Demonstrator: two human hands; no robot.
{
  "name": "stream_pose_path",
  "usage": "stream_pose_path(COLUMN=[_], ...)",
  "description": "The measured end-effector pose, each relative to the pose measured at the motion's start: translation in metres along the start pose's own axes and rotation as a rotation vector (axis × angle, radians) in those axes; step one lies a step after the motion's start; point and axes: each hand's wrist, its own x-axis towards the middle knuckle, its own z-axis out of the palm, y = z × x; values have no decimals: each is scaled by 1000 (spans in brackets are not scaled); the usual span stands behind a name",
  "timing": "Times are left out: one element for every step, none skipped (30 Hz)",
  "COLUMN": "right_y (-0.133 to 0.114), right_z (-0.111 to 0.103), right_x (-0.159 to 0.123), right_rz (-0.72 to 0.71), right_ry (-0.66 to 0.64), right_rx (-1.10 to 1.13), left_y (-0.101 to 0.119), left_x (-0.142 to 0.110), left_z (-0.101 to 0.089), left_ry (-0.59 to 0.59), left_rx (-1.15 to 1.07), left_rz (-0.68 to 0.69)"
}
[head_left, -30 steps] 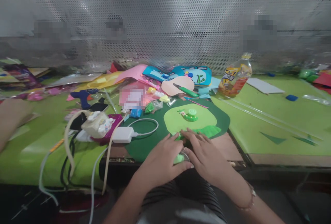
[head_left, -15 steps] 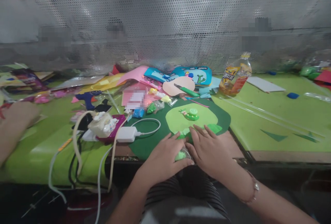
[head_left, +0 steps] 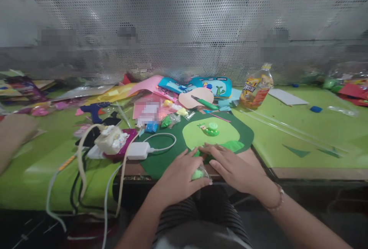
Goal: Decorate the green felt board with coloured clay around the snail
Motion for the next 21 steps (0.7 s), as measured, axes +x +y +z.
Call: stream_pose_path(right_y=[1, 2, 3, 4, 4, 4, 4, 4, 3, 2, 0, -1, -3, -4, -5, -6, -6, -6, -5, -5, -4], right_z=[1, 2, 2, 3, 3, 4, 4, 5, 6, 8, 9, 10, 11, 12, 12, 12, 12, 12, 12, 12, 13], right_x=[0, 0, 0, 1, 2, 2, 3, 5, 6, 7, 9, 10, 11, 12, 12, 12, 12, 11, 11, 11, 10], right_rz=[5, 9, 14, 20, 26, 33, 42, 50, 56, 63, 68, 73, 80, 95, 117, 142, 164, 174, 168, 145, 114], right_ry=[-9, -22, -35, -49, -66, -83, -94, -101, -96, -80, -58, -33, -9, 18, 51, 91, 136, 179, 208, 218, 211], right_rx=[19, 36, 50, 60, 66, 67, 65, 61, 53, 41, 26, 9, -3, -4, 9, 32, 57, 75, 81, 71, 50], left_y=[1, 2, 3, 4, 5, 6, 7, 7, 6, 6, 5, 5, 4, 4, 4, 4, 5, 5, 6, 6, 6], left_x=[-1, -2, -2, -3, -4, -5, -5, -5, -5, -5, -5, -4, -5, -5, -5, -6, -7, -7, -8, -9, -9], left_z=[1, 1, 2, 3, 4, 5, 5, 6, 6, 6, 6, 7, 7, 7, 7, 7, 7, 8, 8, 8, 8], left_ry=[8, 21, 34, 48, 60, 66, 67, 67, 65, 65, 65, 64, 66, 68, 71, 73, 77, 83, 89, 93, 97], left_rx=[10, 20, 32, 43, 52, 58, 60, 61, 61, 61, 62, 63, 64, 65, 65, 68, 74, 83, 94, 105, 115], left_rz=[-4, -16, -36, -61, -86, -104, -111, -110, -105, -100, -97, -95, -95, -93, -87, -75, -62, -52, -47, -45, -47])
